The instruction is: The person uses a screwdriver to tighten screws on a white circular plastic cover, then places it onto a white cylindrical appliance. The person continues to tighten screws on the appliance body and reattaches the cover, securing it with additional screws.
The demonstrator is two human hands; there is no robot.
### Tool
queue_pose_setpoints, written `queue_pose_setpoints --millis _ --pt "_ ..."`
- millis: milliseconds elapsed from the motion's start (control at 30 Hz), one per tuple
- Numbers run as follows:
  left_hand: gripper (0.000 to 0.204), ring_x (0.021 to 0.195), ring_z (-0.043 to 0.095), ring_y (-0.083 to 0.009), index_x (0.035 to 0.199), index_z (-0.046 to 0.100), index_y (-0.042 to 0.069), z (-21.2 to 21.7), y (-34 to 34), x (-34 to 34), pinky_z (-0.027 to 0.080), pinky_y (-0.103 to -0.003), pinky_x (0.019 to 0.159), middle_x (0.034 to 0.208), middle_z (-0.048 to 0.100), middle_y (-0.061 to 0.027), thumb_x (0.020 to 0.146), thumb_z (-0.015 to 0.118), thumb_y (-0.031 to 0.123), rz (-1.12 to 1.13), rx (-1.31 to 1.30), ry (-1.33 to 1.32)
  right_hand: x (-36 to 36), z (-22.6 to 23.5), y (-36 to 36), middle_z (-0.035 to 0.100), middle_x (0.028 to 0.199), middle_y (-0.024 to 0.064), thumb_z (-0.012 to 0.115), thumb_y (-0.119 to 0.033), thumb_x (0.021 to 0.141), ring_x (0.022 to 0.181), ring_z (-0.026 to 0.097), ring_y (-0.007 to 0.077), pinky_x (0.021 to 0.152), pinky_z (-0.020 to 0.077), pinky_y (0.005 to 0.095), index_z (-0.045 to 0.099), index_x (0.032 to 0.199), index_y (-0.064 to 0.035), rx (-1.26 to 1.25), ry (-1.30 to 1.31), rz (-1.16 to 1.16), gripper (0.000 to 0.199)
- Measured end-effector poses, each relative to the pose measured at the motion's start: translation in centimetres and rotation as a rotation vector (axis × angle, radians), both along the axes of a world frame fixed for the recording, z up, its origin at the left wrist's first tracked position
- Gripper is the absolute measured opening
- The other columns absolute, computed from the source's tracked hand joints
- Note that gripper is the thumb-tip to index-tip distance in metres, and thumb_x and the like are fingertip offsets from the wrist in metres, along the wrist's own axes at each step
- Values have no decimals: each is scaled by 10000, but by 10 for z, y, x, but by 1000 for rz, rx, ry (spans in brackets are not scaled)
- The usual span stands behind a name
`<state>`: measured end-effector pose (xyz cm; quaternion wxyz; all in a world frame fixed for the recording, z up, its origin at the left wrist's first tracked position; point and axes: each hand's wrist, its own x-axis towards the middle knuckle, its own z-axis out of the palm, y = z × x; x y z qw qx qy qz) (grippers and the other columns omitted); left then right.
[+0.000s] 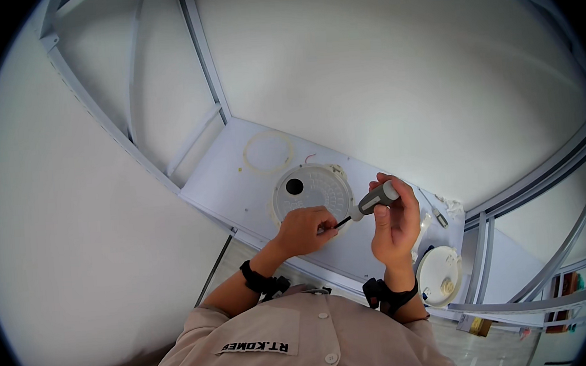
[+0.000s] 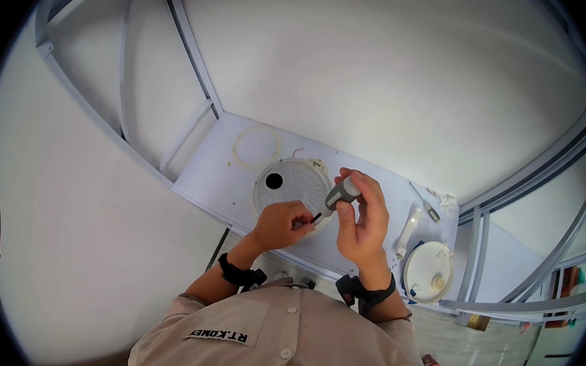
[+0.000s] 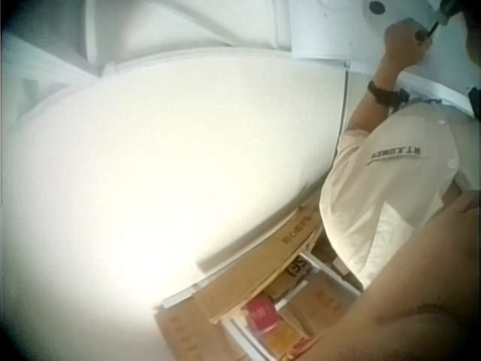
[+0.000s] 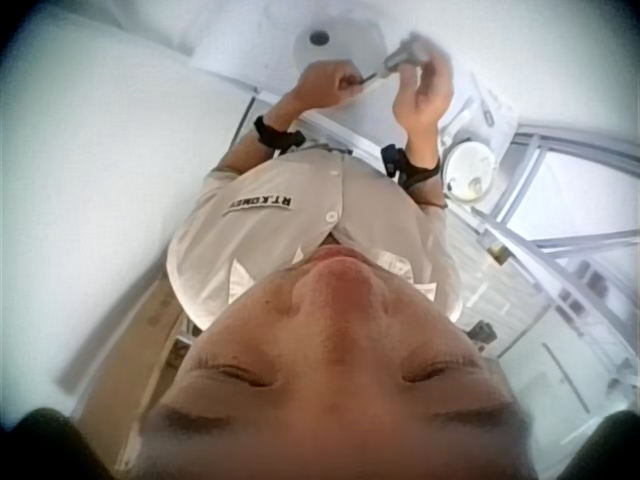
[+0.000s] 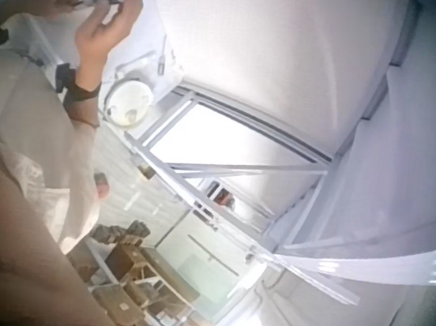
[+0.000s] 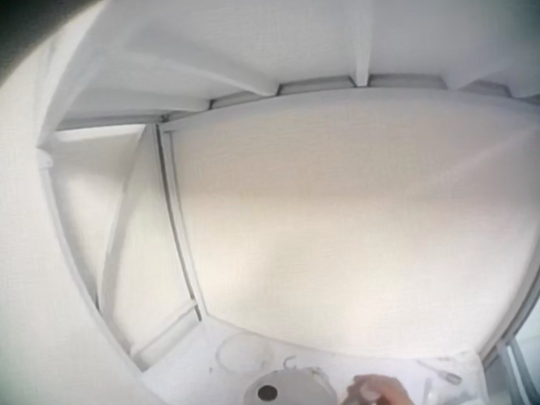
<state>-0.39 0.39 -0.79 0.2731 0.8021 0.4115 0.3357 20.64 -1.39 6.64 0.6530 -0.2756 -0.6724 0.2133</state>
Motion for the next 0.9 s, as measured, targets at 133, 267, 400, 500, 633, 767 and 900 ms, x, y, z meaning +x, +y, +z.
queue_pose_setpoints --millis 133,267,400,500,633,767,900 --pt "171 674 703 -218 941 725 109 0 1 -1 536 -346 620 826 742 -40 863 847 200 -5 -32 -6 1 0 -1 581 1416 249 626 -85 1078 1301 635 365 1073 566 481 506 1480 41 -21 21 -10 438" --pt "130 699 708 -211 920 752 109 1 0 -2 536 -357 633 830 737 -24 866 825 203 11 -88 -13 1 1 -1 580 1414 248 620 -93 1083 1312 629 360 1084 560 482 502 1481 44 -38 39 -20 436" --pt "137 665 680 -167 936 762 103 1 1 -2 518 -314 609 861 733 -30 863 849 180 -9 -65 -39 2 1 -2 585 1432 252 608 -112 1096 1312 629 336 1094 547 464 481 1499 44 -81 85 -43 451" --pt "117 673 685 -172 915 767 102 4 0 -2 521 -317 615 861 735 -26 864 841 176 -6 -90 -45 4 1 -1 590 1447 254 607 -126 1101 1293 641 313 1099 534 441 461 1520 39 -109 133 -61 474" --pt "85 699 709 -203 888 763 102 2 1 -1 540 -334 633 859 744 -23 865 817 163 17 -63 -45 5 -3 5 594 1454 252 618 -145 1100 1257 659 285 1101 523 420 443 1540 27 -79 205 -149 503" --pt "65 725 724 -218 889 761 96 2 0 0 556 -341 646 869 746 -34 863 801 140 44 -36 -50 15 2 8 591 1455 252 623 -171 1102 1250 659 273 1098 524 419 439 1543 17 -57 252 -264 514" --pt "94 753 736 -231 914 755 96 -3 1 1 570 -350 659 880 738 -45 849 806 140 33 -40 -61 25 5 9 590 1453 253 617 -175 1104 1245 659 277 1096 531 428 444 1538 11 -53 265 -327 503"
